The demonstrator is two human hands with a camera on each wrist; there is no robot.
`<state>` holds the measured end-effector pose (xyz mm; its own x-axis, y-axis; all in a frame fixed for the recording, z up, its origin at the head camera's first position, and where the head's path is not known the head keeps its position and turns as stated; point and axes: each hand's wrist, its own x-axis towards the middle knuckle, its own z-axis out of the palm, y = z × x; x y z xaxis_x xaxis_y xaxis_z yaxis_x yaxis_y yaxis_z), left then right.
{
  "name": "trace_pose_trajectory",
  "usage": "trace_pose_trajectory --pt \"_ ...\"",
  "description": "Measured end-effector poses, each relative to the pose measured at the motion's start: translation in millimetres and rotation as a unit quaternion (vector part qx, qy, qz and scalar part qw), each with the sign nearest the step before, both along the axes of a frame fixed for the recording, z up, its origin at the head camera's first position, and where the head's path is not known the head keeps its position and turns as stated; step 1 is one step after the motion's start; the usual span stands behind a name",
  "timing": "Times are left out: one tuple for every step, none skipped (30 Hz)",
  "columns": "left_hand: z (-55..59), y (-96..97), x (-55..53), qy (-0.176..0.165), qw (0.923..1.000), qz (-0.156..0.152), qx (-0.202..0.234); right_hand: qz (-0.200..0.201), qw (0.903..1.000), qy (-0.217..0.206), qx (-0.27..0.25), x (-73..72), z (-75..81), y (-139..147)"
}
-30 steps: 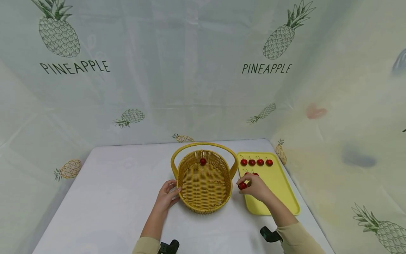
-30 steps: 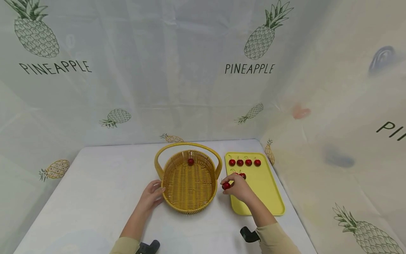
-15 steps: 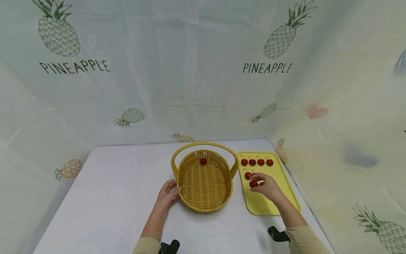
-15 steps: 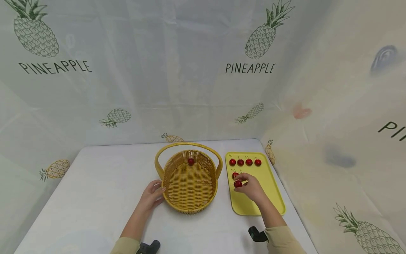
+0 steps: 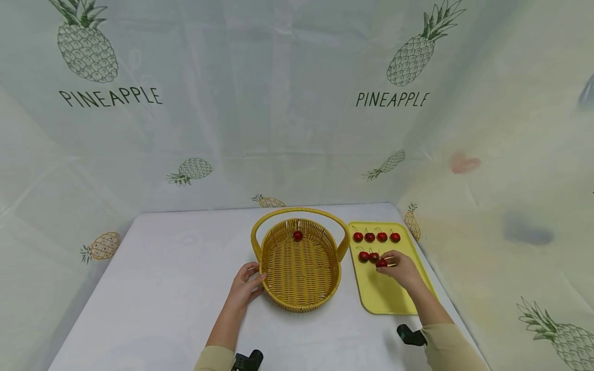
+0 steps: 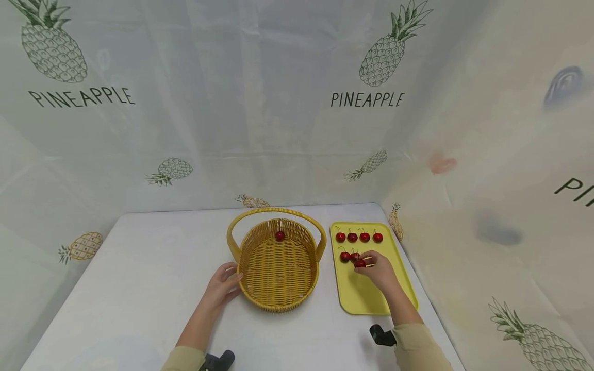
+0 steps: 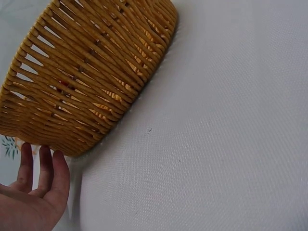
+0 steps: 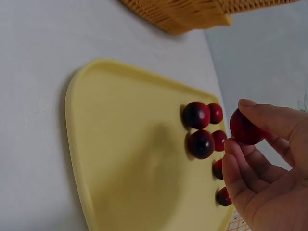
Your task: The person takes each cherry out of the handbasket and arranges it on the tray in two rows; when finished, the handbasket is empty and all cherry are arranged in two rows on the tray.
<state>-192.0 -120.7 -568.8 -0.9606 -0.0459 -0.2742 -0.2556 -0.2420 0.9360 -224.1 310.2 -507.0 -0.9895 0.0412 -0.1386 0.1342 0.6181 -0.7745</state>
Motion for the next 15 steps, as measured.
trace_pose_trajectory --pt "0.0 0.0 -0.1 0.001 1.0 -0.001 0.0 -0.003 1.0 -0.002 0.002 -0.9 -1.5 1.7" --pt "0.0 0.0 -0.1 0.001 1.0 -0.001 -0.001 -0.007 1.0 -0.004 0.004 -1.8 -2.9 3.3" --pt "0.3 0.1 -0.1 0.0 1.0 0.0 0.0 -0.009 0.9999 -0.005 0.004 -2.6 -4.0 4.7" --pt "0.4 0.1 -0.1 -0.001 1.0 0.0 0.0 -0.014 0.9999 -0.006 0.003 -3.4 -5.5 6.0" --pt "0.5 0.0 -0.1 -0.001 1.0 0.0 0.0 -0.017 0.9998 -0.005 0.001 -4.2 -6.7 7.1" --pt "0.8 0.0 0.0 -0.001 1.0 0.0 0.0 -0.019 0.9998 -0.003 0.0 -5.0 -7.5 8.2" --pt "0.9 0.0 0.1 0.0 1.0 -0.001 0.0 -0.021 0.9998 0.0 0.0 -5.6 -8.5 9.0" --pt "0.8 0.0 0.1 0.0 1.0 0.0 0.0 -0.025 0.9997 0.002 0.001 -6.4 -9.5 9.8" --pt "1.1 0.0 0.2 0.001 1.0 -0.001 0.0 -0.029 0.9996 0.003 0.0 -7.1 -10.3 10.3" --pt "1.2 0.1 0.3 0.001 1.0 -0.001 0.0 -0.032 0.9995 0.005 0.002 -7.9 -11.1 10.9" --pt "1.6 0.2 0.4 0.001 1.0 0.0 0.0 -0.035 0.9994 0.006 0.005 -8.5 -11.7 11.3" --pt "2.4 0.5 1.0 0.001 1.0 0.0 0.001 -0.038 0.9992 0.007 0.007 -9.1 -12.5 11.7" --pt "2.7 0.7 1.3 0.001 1.0 -0.002 0.002 -0.043 0.999 0.007 0.01 -9.6 -13.6 12.1" --pt "2.9 0.9 1.5 0.001 1.0 -0.003 0.002 -0.048 0.9987 0.009 0.013 -10.7 -14.9 12.7" --pt "3.3 1.1 1.8 0.001 1.0 -0.003 0.002 -0.051 0.9985 0.012 0.015 -11.8 -16.2 13.5"
